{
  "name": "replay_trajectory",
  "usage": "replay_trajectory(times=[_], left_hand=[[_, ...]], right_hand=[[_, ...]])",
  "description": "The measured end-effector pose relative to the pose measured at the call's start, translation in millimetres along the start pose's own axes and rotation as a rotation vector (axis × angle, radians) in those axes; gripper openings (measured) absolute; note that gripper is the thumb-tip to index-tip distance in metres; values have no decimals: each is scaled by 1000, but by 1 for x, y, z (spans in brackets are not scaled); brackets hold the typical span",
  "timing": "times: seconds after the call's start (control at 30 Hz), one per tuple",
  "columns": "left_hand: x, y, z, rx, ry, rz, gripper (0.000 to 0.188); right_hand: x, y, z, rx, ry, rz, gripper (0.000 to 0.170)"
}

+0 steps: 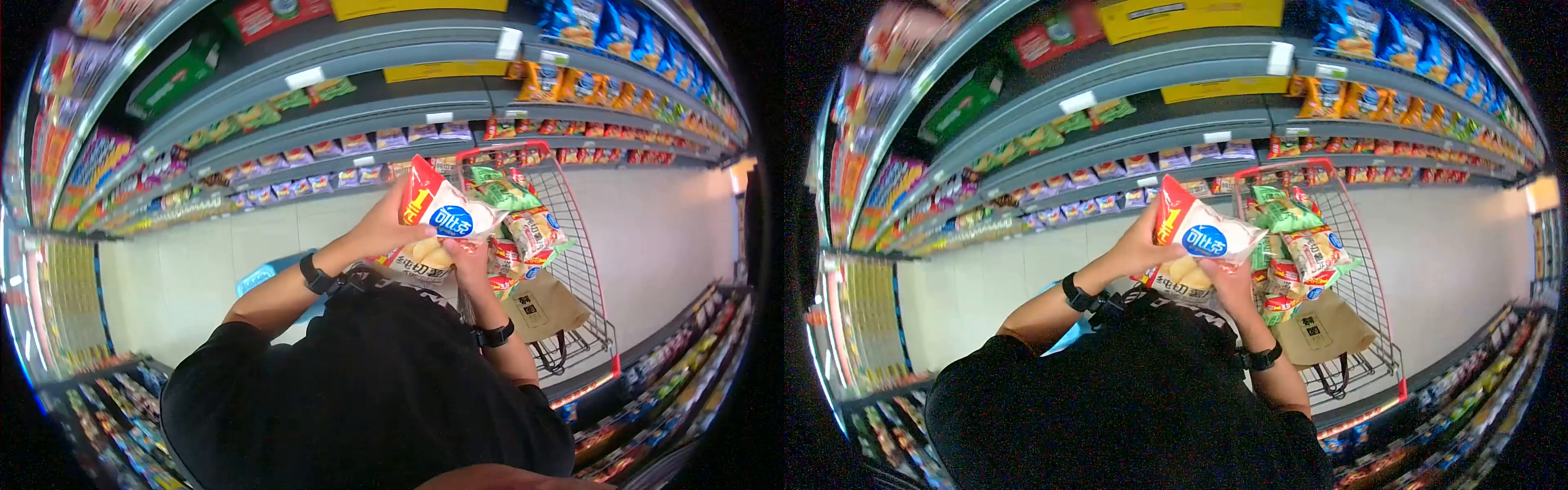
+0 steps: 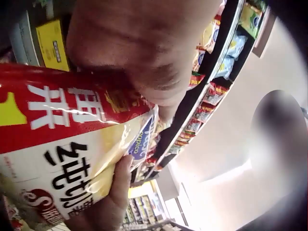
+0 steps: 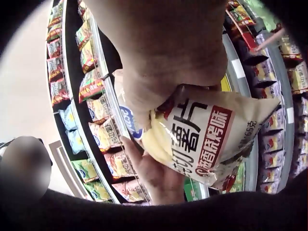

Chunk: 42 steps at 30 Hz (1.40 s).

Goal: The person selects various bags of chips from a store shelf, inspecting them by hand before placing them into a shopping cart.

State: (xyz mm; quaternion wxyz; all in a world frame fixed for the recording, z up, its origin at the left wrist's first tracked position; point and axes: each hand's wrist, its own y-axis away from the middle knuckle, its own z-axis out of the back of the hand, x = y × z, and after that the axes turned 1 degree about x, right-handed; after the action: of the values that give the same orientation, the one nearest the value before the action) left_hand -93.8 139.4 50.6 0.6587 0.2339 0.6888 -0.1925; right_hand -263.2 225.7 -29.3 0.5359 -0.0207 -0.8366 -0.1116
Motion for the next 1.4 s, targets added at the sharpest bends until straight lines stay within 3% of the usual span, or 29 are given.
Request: replay_trajectory(times=[0.03, 0.13, 0.27, 0.3, 0.4, 0.43, 0.53, 0.57, 0.63, 0.67, 0.73, 0.77, 0.87, 1.0, 1.03, 1.1, 1.13, 1.23, 1.33, 1.4], left_hand=[[6, 12, 11, 15, -71, 15, 76], [17, 47, 43, -19, -20, 111, 78], [22, 99, 92, -206, 218, 198, 69], [27, 113, 106, -205, 248, 140, 68], [43, 154, 147, -238, 230, 66, 67], [55, 169, 156, -354, 162, 136, 64], [55, 216, 178, -625, -226, -28, 62], [48, 231, 183, -566, -85, 140, 61], [48, 252, 193, -457, -100, 75, 61], [48, 261, 197, -403, -107, 43, 61], [42, 276, 204, -534, -42, -23, 60], [40, 282, 209, -595, -10, -60, 60], [62, 290, 242, -766, 54, -152, 66], [45, 317, 263, -517, 380, 0, 49], [41, 322, 263, -476, 463, -10, 47], [39, 330, 257, -390, 640, -16, 42], [42, 332, 255, -402, 661, -6, 43], [50, 328, 260, -450, 681, -38, 54], [60, 328, 259, -484, 423, 57, 58], [61, 328, 260, -419, 513, 95, 57]], right_hand=[[-5, 0, -7, 41, 50, 4, 42], [-19, 6, -42, 12, -20, -144, 38], [-51, 22, -94, 273, -71, -146, 55], [-66, 26, -105, 331, -55, -171, 64], [-83, 37, -153, 257, 18, -286, 59], [-77, 43, -180, 195, -23, -334, 52], [-98, 40, -213, 186, 91, -278, 50], [-102, 41, -225, 191, 130, -253, 51], [-109, 44, -249, 196, 207, -202, 54], [-111, 48, -262, 295, 269, -116, 56], [-111, 59, -287, 495, 390, 62, 60], [-111, 65, -296, 574, 357, 32, 69], [-102, 76, -314, 755, 510, -12, 72], [-98, 62, -331, 584, 495, 46, 66], [-103, 58, -330, 647, 404, -29, 62], [-102, 68, -334, 660, 266, -353, 59], [-99, 74, -337, 656, 194, -513, 58], [-107, 77, -346, 560, 249, -505, 51], [-116, 77, -348, 447, 242, -524, 45], [-114, 80, -349, 393, 214, -587, 45]])
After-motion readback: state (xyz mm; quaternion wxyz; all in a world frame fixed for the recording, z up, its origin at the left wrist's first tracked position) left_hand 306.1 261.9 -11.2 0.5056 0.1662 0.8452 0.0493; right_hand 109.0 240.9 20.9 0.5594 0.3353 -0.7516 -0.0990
